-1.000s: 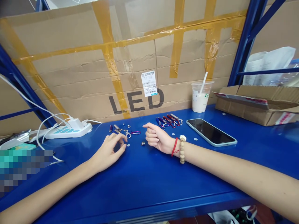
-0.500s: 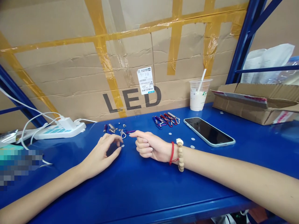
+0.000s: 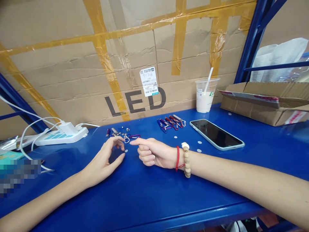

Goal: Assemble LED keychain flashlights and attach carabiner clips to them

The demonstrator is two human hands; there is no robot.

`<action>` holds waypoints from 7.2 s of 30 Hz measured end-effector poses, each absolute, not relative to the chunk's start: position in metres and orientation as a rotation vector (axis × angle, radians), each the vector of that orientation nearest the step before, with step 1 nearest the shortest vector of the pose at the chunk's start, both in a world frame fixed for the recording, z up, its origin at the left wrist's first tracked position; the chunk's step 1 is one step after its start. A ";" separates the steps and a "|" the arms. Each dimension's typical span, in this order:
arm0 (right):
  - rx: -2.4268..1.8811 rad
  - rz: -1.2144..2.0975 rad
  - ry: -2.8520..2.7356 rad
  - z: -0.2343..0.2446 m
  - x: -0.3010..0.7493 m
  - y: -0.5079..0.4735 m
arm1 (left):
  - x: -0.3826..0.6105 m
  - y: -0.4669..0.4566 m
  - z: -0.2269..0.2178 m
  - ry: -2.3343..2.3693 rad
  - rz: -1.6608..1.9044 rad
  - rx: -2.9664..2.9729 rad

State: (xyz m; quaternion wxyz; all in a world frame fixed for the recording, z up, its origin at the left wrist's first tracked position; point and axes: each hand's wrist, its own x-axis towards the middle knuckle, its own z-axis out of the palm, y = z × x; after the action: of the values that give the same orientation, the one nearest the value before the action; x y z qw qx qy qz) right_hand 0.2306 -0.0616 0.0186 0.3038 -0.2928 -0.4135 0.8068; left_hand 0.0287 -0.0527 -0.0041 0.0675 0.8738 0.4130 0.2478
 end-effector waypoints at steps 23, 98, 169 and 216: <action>-0.752 1.882 -1.354 0.004 0.231 -0.058 | 0.031 -0.059 0.004 1.139 0.622 2.701; -1.026 1.660 -1.369 0.016 0.218 -0.077 | -0.027 0.011 -0.002 1.932 1.040 2.557; -1.035 1.685 -1.390 0.008 0.223 -0.068 | -0.021 0.006 -0.002 1.716 0.973 2.576; -1.086 1.445 -1.313 0.008 0.221 -0.066 | -0.025 0.009 -0.003 1.715 1.076 2.675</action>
State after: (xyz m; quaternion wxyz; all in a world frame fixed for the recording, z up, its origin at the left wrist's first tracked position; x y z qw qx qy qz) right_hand 0.2208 -0.0660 0.0078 0.4384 -0.4369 -0.5282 0.5813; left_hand -0.0248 0.0094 -0.0026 -0.1064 0.7930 0.5082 0.3188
